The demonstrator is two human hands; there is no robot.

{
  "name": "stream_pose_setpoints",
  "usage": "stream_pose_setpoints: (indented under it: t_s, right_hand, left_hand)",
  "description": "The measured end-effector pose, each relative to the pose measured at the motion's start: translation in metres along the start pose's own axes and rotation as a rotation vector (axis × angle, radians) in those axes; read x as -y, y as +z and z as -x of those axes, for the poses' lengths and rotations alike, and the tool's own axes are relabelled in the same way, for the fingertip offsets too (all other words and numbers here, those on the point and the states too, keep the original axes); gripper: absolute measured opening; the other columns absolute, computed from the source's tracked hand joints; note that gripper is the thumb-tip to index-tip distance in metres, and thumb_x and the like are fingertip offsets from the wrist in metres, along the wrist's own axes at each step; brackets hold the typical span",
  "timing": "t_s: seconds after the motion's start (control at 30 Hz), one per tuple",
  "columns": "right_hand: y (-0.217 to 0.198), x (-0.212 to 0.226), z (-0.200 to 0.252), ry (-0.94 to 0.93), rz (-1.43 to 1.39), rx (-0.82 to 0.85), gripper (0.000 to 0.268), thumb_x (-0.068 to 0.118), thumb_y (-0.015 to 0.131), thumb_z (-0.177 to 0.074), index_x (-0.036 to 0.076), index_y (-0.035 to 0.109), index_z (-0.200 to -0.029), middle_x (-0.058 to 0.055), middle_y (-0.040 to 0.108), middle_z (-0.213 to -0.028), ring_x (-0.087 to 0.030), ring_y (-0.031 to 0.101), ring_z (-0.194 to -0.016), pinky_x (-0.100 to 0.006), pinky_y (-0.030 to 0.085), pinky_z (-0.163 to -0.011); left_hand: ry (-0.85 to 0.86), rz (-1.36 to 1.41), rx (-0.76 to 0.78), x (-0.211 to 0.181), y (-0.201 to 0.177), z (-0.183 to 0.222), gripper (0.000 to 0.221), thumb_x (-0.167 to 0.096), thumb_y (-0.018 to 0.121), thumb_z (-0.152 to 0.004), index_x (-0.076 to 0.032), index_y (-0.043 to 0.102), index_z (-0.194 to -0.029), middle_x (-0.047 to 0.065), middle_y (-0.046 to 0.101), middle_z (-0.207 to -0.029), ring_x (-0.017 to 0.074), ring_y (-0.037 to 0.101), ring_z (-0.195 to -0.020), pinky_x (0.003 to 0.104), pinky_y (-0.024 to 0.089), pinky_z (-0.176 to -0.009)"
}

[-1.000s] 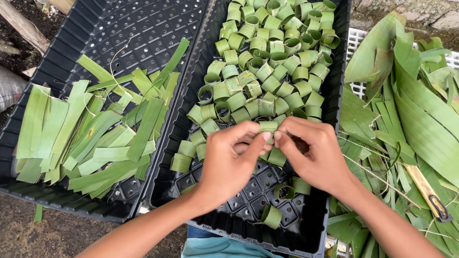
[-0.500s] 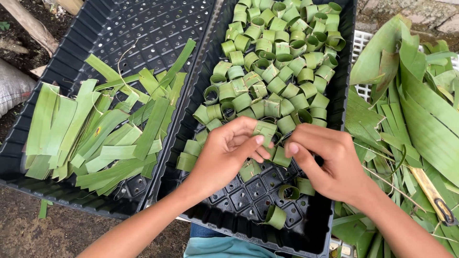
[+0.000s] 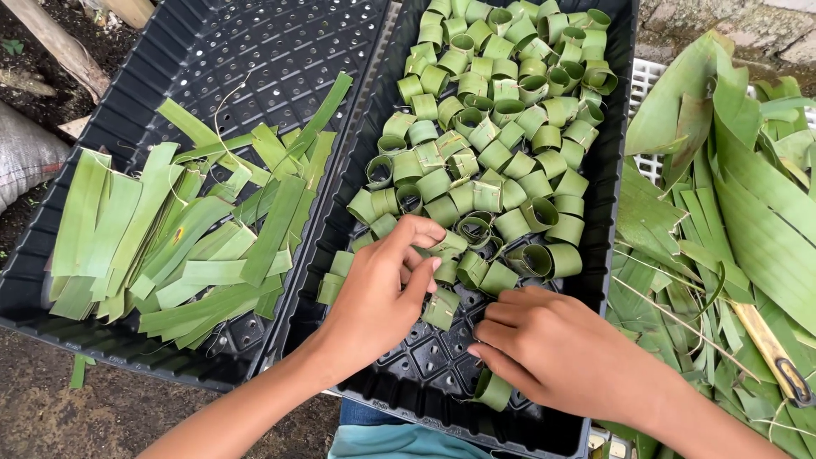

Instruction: Rolling banana leaves into cylinders and securing them with small sticks to create seedling containers.

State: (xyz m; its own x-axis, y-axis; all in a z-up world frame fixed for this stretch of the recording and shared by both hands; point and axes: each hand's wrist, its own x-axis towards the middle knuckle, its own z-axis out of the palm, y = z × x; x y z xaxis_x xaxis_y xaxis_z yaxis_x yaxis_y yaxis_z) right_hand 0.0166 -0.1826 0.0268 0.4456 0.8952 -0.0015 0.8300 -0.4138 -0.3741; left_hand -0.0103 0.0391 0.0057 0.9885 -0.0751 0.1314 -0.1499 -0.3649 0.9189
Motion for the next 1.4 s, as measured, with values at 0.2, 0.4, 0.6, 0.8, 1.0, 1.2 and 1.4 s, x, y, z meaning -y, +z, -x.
stream_pose_setpoints:
  t_s: [0.2,0.4,0.6,0.8,1.0,1.2,1.4]
  right_hand:
    - [-0.001,0.001,-0.002,0.011,0.034,0.050,0.019,0.025,0.063,-0.095,0.013,0.065,-0.081,-0.003,0.065,-0.077,-0.027,0.058,-0.073,-0.039,0.050,-0.071]
    - [-0.023,0.000,-0.008,0.063,0.082,-0.001,0.014,0.024,0.067,-0.089,0.013,0.070,-0.081,0.000,0.068,-0.078,-0.025,0.061,-0.068,-0.038,0.052,-0.064]
    - [-0.044,0.010,-0.045,0.109,0.130,-0.108,0.014,0.023,0.069,-0.090,0.013,0.069,-0.080,0.001,0.064,-0.071,-0.019,0.059,-0.058,-0.036,0.052,-0.060]
    - [-0.047,0.026,-0.106,-0.003,-0.006,-0.200,0.006,0.012,0.070,-0.088,0.008,0.072,-0.092,-0.002,0.066,-0.078,-0.022,0.053,-0.052,-0.035,0.046,-0.051]
    - [-0.026,0.042,-0.182,-0.336,0.046,-0.213,0.011,0.003,0.068,-0.089,0.004,0.067,-0.100,-0.004,0.061,-0.099,-0.021,0.057,-0.075,-0.035,0.050,-0.067]
    - [0.011,0.050,-0.247,-0.434,0.129,-0.152,0.014,0.005,0.070,-0.089,0.002,0.064,-0.102,-0.007,0.057,-0.102,-0.024,0.060,-0.084,-0.038,0.054,-0.076]
    - [0.039,0.055,-0.293,-0.453,0.157,-0.154,0.041,0.006,0.072,-0.085,0.000,0.062,-0.124,-0.009,0.063,-0.117,-0.027,0.059,-0.096,-0.038,0.054,-0.082]
  left_hand:
    - [0.020,-0.090,-0.089,0.004,-0.013,0.002,0.029,0.003,0.062,-0.088,0.000,0.058,-0.117,0.010,0.072,-0.103,0.0089,0.053,-0.052,0.024,0.045,-0.044]
    - [0.012,-0.068,-0.145,0.004,-0.033,0.010,0.028,0.004,0.056,-0.090,-0.003,0.058,-0.117,0.006,0.073,-0.112,0.0101,0.059,-0.062,0.025,0.046,-0.049]
    - [-0.016,-0.062,-0.160,0.001,-0.053,0.016,0.021,0.003,0.058,-0.090,-0.006,0.062,-0.109,0.006,0.074,-0.102,0.0106,0.061,-0.063,0.025,0.045,-0.047]
    - [0.048,-0.116,-0.289,0.006,-0.085,0.027,0.020,0.010,0.061,-0.090,-0.002,0.064,-0.106,0.007,0.067,-0.097,0.0114,0.062,-0.071,0.022,0.050,-0.055]
    - [-0.054,-0.322,-0.400,0.021,-0.137,0.050,0.022,0.007,0.058,-0.090,-0.004,0.067,-0.108,0.004,0.064,-0.121,0.0190,0.061,-0.102,0.030,0.053,-0.076]
    - [-0.133,-0.749,-0.415,0.067,-0.161,0.072,0.041,-0.003,0.066,-0.087,0.001,0.058,-0.126,0.014,0.049,-0.139,0.0389,0.043,-0.124,0.050,0.047,-0.097]
    - [-0.185,-0.983,-0.436,0.091,-0.173,0.079,0.054,-0.008,0.075,-0.077,0.003,0.056,-0.126,0.017,0.050,-0.129,0.0373,0.046,-0.114,0.048,0.047,-0.089]
